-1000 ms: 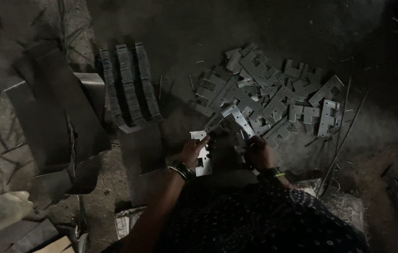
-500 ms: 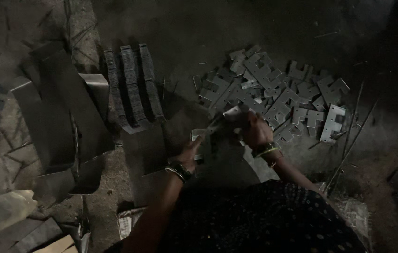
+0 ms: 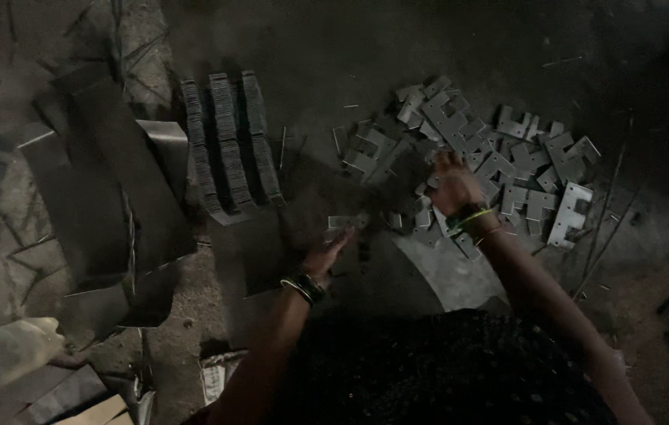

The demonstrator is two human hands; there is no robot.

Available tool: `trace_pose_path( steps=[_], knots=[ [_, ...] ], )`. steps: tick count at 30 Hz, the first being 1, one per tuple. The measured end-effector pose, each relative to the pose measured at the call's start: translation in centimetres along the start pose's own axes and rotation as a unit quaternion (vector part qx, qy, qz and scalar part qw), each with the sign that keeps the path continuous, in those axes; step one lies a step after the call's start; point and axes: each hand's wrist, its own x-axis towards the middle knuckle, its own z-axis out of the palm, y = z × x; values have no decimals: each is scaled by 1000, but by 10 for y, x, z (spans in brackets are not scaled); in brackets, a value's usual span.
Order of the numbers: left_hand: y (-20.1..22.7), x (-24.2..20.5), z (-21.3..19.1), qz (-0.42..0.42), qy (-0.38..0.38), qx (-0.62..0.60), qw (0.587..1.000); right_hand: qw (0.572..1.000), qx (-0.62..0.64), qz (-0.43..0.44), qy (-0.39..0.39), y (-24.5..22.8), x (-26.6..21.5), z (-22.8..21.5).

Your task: The person sits on the floor and sorts small metal brackets from a pile into neat stacks. They pick up brackets one by one, align them, and place them into growing stacks on the floor.

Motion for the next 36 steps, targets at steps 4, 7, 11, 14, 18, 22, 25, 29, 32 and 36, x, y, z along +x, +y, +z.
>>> trace_pose_path(
  steps=[4, 7, 11, 14, 18, 22, 25, 29, 32, 36],
  knots=[
    [-8, 7, -5, 29, -26, -67, 997, 999, 13, 7, -42, 17, 10, 22],
    [-18, 13, -5, 189, 26, 246, 950, 997, 9, 43, -62, 13, 9, 29],
    [-19, 24, -6, 357, 24, 303, 883, 999, 2, -48, -23, 1, 8, 24],
    [-23, 27, -7, 351, -19, 202, 914, 999, -5, -41, -14, -9, 3, 14],
    [-25, 24, -10, 248, -25, 233, 940, 997, 46, -57, 12, -26, -2, -15],
    [-15, 19, -9, 202, -1, 284, 937, 977, 55, -204, -9, -59, -40, -34],
    [-5, 17, -4, 259, -42, 217, 940, 890, 64, -420, 165, -70, -45, -35],
    [5, 7, 5, 32, -87, -71, 993, 894, -52, -420, 144, -48, 10, -27],
    [17, -2, 2, 26, -58, -207, 976, 897, -158, -413, 28, -31, 56, -15],
    [21, -21, -4, 64, -52, -182, 980, 880, -146, -451, -35, -24, 84, -6]
  ],
)
